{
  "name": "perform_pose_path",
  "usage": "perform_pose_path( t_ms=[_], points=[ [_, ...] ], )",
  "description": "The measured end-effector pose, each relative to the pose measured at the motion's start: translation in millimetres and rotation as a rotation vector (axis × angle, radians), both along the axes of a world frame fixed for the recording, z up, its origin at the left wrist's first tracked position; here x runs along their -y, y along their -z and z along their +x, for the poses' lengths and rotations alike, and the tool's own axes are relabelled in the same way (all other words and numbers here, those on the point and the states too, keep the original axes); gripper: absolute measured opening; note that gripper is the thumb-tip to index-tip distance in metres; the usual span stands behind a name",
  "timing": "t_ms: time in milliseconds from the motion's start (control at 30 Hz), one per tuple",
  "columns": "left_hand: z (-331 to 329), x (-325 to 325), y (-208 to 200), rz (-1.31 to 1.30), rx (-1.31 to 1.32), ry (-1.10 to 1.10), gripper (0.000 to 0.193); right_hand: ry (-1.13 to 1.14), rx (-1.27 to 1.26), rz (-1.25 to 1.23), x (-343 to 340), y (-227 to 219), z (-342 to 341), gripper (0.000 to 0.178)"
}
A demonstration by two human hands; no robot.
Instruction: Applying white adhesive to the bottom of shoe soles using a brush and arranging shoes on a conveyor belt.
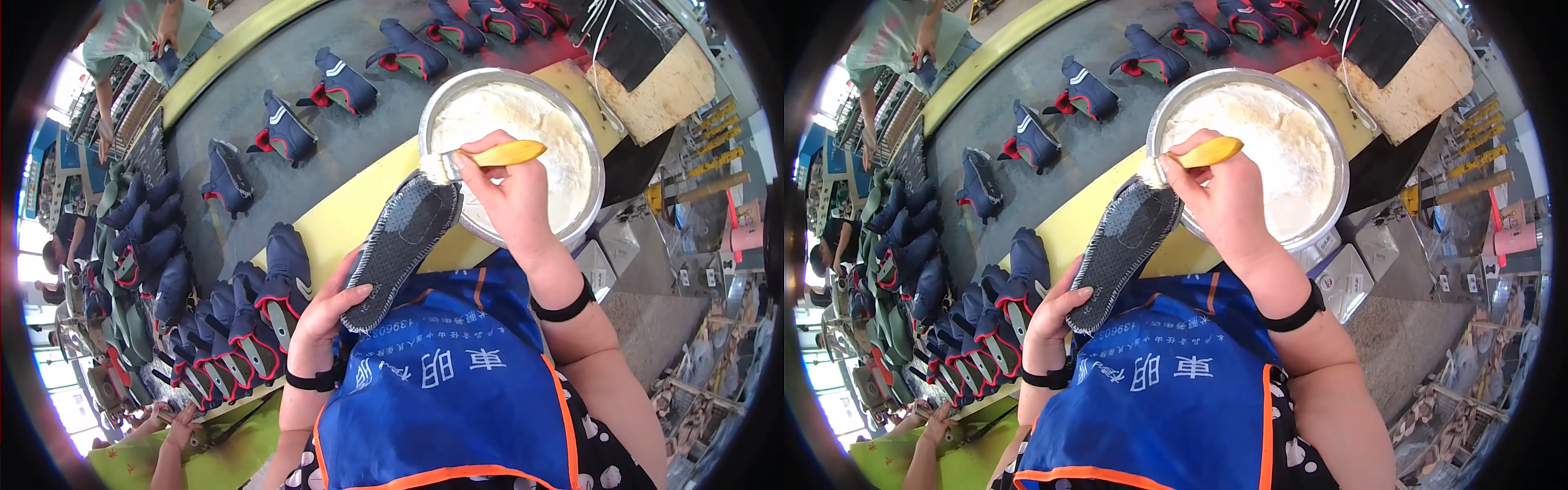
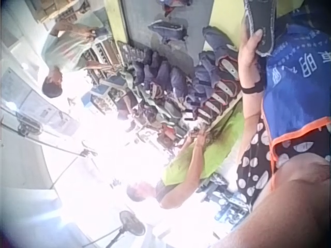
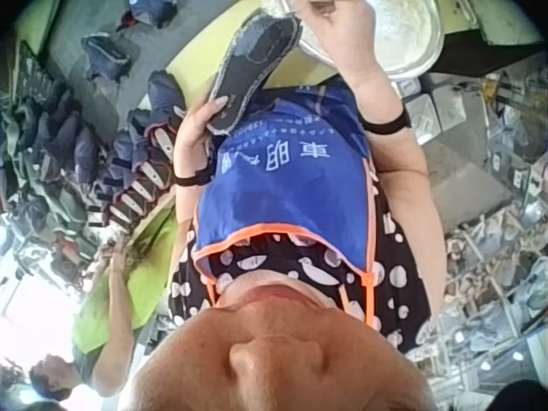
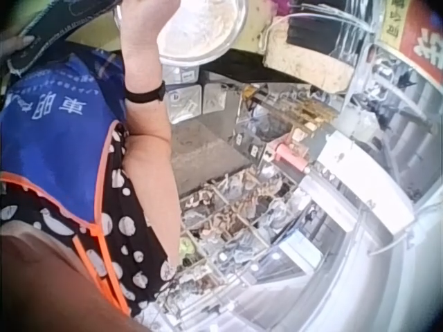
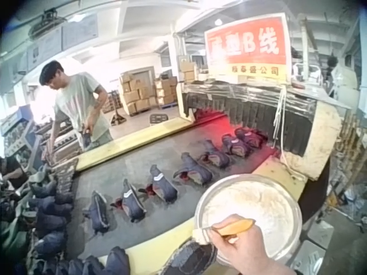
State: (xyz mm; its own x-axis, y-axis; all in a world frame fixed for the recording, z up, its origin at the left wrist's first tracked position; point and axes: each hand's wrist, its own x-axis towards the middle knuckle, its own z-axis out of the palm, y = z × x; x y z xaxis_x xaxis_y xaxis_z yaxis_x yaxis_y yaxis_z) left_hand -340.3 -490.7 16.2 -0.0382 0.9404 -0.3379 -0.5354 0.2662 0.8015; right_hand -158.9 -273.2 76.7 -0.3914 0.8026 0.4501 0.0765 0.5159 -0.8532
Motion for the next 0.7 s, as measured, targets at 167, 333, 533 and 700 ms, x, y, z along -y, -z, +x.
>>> perform_pose_path(
  t_ms=[167,333,533,700],
  points=[
    [1,2,1,-0.037,0.036,0.009,0.082,0.085,0.311,0.094,0,7,-1,0.015],
    [4,3,2,0.031,-0.043,0.019,0.081,0.119,0.265,0.061,1,-1,8,0.020],
    [12,7,-5,0.029,-0.006,0.017,0.082,0.164,0.374,0.028,31,3,15,0.024],
    [14,10,-7,0.005,-0.091,0.015,0.083,-0.008,0.235,-0.084,69,4,26,0.028]
  ],
)
